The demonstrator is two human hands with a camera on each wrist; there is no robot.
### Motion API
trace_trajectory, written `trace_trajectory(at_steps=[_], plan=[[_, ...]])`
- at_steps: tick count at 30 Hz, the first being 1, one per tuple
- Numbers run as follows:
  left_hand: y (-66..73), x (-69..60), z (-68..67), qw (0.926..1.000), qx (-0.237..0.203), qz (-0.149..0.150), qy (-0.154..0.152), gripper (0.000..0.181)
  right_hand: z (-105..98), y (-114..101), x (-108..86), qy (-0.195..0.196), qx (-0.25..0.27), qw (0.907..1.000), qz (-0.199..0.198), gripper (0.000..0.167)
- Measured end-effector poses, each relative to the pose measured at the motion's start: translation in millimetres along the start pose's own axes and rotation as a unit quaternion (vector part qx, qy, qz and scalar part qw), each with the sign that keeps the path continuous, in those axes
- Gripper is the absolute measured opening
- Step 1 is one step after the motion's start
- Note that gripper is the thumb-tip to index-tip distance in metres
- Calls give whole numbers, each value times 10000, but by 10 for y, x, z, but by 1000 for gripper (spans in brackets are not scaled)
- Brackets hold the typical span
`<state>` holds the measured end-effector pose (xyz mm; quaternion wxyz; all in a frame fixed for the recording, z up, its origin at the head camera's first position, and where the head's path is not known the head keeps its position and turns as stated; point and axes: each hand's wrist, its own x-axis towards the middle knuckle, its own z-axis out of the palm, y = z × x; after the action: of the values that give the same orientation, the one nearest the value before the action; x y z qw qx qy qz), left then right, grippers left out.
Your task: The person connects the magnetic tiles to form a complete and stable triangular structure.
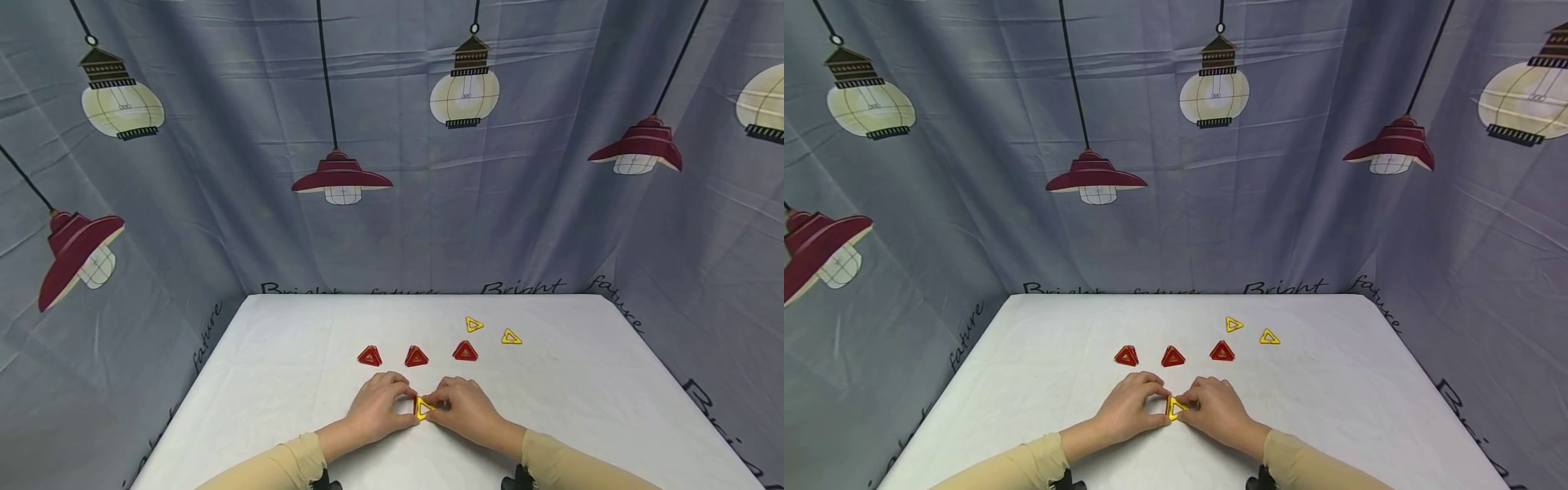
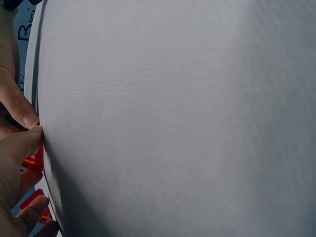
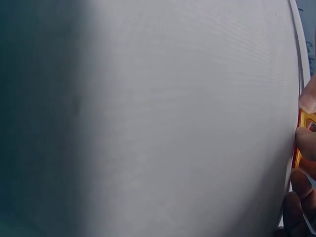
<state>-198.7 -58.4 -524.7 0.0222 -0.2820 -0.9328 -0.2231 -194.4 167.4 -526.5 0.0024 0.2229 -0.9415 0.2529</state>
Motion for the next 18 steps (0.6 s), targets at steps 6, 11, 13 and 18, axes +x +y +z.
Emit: trace_trajectory(at_steps=[6, 11, 13, 18], plan=[[1, -3, 1, 10000, -35, -8, -3, 36, -11, 4, -6, 13, -29, 10000, -56, 27], [-7, -3, 6, 10000, -38, -17, 45, 37, -8, 8, -2, -23, -52, 9999, -84, 27], [-9, -3, 7, 10000, -67, -37, 54, 38, -6, 10, 2, -43, -60, 9999, -74, 27], [-1, 0, -13, 9997, -183, -136, -34, 39, -1, 25, 10, -67, -69, 9999, -68, 27]])
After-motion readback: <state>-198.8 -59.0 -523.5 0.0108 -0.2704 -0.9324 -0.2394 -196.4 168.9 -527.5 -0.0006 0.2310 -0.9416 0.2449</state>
